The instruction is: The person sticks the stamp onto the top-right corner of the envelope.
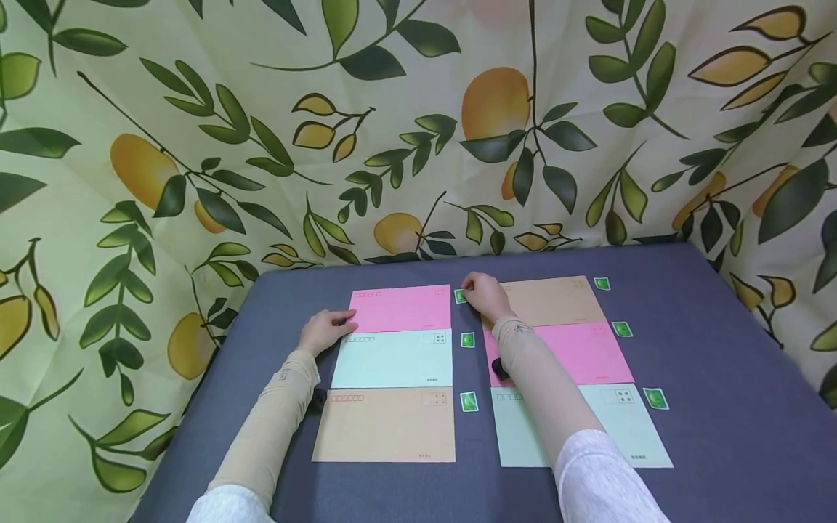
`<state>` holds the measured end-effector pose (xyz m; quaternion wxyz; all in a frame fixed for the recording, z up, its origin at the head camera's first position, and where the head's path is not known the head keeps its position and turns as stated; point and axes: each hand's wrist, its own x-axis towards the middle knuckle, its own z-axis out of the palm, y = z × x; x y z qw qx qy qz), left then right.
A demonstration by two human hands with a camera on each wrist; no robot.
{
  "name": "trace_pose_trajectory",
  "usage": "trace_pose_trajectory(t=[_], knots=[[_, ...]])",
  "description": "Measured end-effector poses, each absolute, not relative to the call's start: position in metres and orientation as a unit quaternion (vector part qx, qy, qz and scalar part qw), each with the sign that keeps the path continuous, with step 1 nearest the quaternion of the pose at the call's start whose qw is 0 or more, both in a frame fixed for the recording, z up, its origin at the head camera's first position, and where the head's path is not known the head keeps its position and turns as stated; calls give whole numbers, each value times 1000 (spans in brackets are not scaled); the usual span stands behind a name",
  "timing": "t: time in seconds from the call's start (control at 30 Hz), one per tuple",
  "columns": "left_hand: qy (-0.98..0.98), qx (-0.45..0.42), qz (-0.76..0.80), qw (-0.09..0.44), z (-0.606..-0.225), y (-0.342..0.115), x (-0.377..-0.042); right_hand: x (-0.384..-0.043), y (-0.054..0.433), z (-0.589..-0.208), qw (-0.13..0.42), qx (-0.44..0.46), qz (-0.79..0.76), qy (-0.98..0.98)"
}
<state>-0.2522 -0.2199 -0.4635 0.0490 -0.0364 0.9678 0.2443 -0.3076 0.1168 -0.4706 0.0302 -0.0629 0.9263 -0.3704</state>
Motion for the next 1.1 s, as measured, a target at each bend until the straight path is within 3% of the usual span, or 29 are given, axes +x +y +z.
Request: trace_pose_trajectory(t=[0.4,1.1], knots=[[968,-33,245,49,-463,-225,-256,-320,99,-465,60,-39,-462,884],[967,-29,247,60,-459,-223,-253,-326,61,-471,66,-5,-436,897]])
